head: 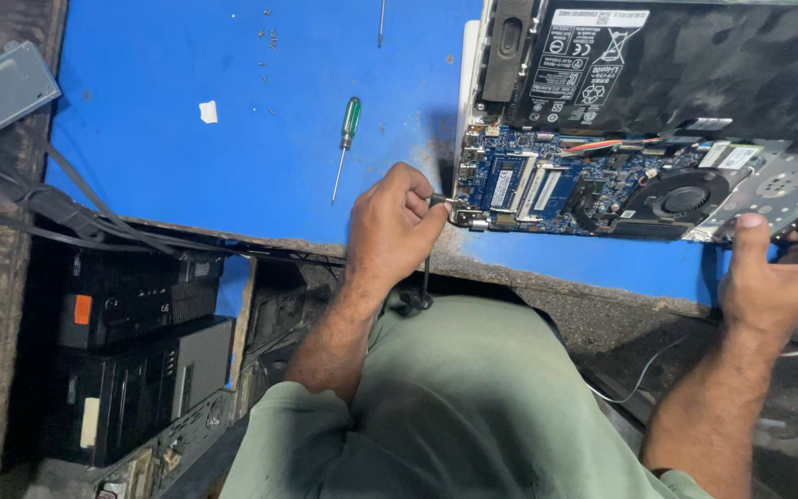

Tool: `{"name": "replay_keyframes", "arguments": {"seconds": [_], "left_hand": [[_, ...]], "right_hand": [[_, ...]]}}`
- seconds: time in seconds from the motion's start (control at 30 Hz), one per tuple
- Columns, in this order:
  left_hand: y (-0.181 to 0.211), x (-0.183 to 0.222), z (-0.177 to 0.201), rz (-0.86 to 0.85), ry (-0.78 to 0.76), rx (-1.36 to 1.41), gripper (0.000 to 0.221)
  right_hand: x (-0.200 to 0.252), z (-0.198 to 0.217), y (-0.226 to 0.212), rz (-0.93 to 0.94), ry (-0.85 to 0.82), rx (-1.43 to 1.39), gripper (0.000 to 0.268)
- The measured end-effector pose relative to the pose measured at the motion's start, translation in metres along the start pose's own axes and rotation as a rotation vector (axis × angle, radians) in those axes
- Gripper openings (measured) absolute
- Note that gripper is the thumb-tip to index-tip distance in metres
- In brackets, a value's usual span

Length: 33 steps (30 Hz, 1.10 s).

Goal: The person opens a white laptop, types on the keyboard, and then flips it to access the internal components. They remove a RAM module from the motherboard, place it on the table, and then reinsert it. The person closes the laptop and continues typing on the keyboard.

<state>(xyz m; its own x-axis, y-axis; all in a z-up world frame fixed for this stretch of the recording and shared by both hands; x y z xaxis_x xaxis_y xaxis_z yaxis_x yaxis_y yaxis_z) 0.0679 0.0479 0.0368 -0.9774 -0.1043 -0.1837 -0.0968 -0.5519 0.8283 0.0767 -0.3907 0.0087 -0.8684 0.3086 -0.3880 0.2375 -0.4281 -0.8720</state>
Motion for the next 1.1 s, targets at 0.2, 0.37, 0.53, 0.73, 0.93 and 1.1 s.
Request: {"name": "replay_keyframes", "arguments": {"seconds": [0.2, 0.37, 0.53, 0.73, 0.93, 1.1], "left_hand": [[0.002, 0.001, -0.001, 0.001, 0.000, -0.005, 0.025], [-0.006, 0.007, -0.002, 0.076, -0.029, 0.167, 0.020], [-0.019, 0.008, -0.014, 0.160, -0.124, 0.344, 0.011], [-0.030, 0.006, -0.023, 0.169, -0.122, 0.426, 0.012], [-0.027, 0.006, -0.022, 0.149, -0.124, 0.467, 0.013], [-0.017, 0.001, -0.010, 0.052, -0.155, 0.235, 0.036]], "right_hand": [[0.002, 0.002, 0.009, 0.014, -0.034, -0.004, 0.038], [0.002, 0.005, 0.004, 0.050, 0.018, -0.041, 0.050], [0.005, 0.004, 0.002, 0.041, -0.024, -0.013, 0.044], [0.006, 0.003, 0.000, 0.004, -0.073, -0.033, 0.047], [0.000, 0.000, -0.008, 0.026, -0.078, -0.112, 0.060], [-0.002, 0.004, 0.003, -0.009, -0.030, -0.192, 0.072]]}}
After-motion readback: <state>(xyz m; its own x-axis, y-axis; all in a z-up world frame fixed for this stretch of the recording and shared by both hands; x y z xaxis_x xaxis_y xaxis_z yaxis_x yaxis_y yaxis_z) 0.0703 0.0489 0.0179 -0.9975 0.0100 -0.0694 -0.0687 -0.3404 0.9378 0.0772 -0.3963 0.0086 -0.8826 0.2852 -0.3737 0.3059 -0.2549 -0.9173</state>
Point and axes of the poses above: each hand's wrist, its own x-axis away from the middle knuckle, its own z-axis out of the back of the hand, y = z × x, the point moved 9 cm from there along -x, towards the middle knuckle, and after that the axes turned 5 degrees about -z, right-handed, at the moved point
